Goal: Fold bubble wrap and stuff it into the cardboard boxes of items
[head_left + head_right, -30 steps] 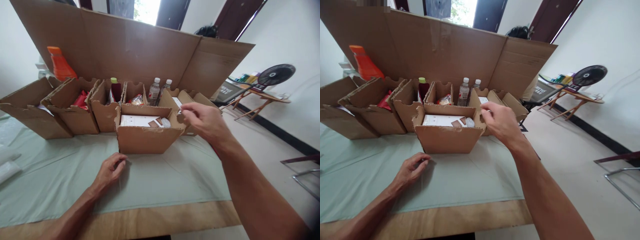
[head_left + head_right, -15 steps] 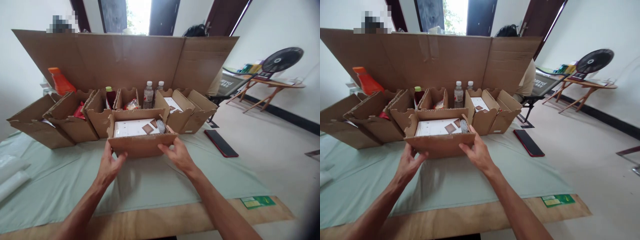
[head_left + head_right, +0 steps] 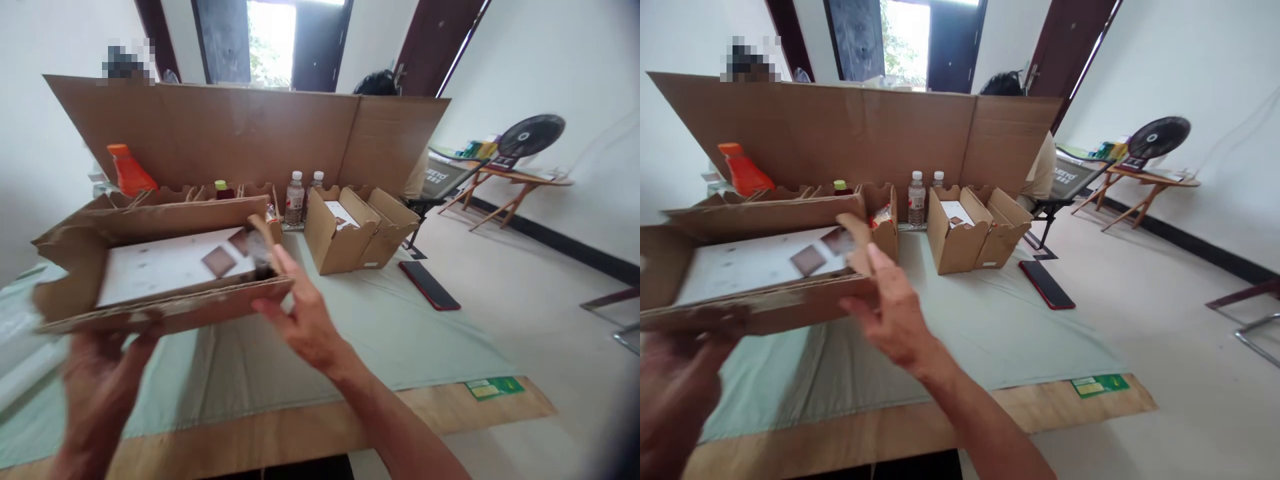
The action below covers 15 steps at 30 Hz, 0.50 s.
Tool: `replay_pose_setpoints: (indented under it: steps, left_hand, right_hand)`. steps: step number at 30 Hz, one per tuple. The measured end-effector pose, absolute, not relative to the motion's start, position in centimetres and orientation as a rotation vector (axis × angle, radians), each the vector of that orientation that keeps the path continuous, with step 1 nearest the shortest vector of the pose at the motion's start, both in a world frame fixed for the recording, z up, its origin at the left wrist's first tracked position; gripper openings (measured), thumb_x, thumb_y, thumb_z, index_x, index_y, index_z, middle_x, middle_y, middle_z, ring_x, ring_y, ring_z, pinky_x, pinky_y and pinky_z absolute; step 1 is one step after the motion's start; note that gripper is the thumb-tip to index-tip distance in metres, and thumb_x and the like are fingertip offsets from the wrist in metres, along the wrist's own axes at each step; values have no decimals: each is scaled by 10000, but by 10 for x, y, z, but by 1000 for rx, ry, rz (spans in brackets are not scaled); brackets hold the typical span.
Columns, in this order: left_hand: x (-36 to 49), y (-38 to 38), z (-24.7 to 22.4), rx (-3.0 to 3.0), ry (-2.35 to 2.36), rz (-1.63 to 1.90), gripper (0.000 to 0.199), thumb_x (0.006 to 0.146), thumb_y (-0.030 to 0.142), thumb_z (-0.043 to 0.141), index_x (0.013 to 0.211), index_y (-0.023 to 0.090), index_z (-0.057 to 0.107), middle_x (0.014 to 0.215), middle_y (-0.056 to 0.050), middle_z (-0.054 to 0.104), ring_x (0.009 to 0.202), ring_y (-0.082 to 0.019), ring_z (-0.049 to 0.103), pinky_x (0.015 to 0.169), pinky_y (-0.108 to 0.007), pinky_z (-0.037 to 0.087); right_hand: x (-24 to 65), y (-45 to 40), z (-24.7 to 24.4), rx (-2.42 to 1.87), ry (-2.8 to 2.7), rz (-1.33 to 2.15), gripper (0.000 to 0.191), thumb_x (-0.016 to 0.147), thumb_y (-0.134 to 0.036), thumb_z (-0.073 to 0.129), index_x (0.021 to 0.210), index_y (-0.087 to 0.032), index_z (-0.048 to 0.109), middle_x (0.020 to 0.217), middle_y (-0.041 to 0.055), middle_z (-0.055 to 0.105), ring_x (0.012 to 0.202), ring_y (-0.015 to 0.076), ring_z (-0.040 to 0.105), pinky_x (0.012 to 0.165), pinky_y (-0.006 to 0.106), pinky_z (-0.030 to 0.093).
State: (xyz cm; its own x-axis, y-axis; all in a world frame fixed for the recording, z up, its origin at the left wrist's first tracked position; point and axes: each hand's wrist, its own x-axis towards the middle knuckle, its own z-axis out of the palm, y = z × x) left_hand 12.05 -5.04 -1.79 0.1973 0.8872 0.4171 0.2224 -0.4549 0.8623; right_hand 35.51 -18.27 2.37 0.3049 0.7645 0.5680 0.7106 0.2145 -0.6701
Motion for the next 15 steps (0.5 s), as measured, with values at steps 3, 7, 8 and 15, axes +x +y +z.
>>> replay_pose_setpoints:
  steps: [3, 7, 8, 15]
  left_hand:
    - [165, -81, -28, 1795, 813, 1206, 574, 811, 533, 711, 1270, 213, 585, 1189, -107, 723, 1172, -357, 673, 1066, -568, 530]
    - [139, -124, -72, 1927, 957, 1013, 413, 908, 491, 621, 1248, 256, 637, 1139, -108, 751, 1130, -341, 688, 1020, -525, 579]
    - [120, -126, -79, 1904, 1100, 1008, 379, 920, 496, 609, 1218, 266, 648, 1073, -98, 765, 1070, -346, 708, 983, -537, 597]
    - [101, -70, -62, 1746, 1124, 1075, 477, 849, 520, 706, 1247, 265, 639, 1087, -64, 758, 1135, -350, 705, 1000, -515, 597]
  right_hand:
    - [375, -238, 14, -1681, -1244, -54, 681, 976, -396, 629, 1600, -262, 392, 1619, 74, 450, 1495, 312, 420, 1238, 527, 374]
    - [358, -305, -31, -1829, -1127, -56, 692, 979, -390, 607, 1619, -346, 347, 1574, 46, 510, 1431, 352, 503, 1144, 538, 499]
    - [347, -307, -40, -1814, -1180, -18, 717, 973, -381, 620, 1627, -351, 328, 1598, 41, 479, 1440, 357, 491, 1140, 531, 506]
    - [322, -240, -42, -1668, -1195, 20, 716, 974, -340, 644, 1617, -294, 332, 1580, 101, 496, 1436, 317, 500, 1181, 536, 458]
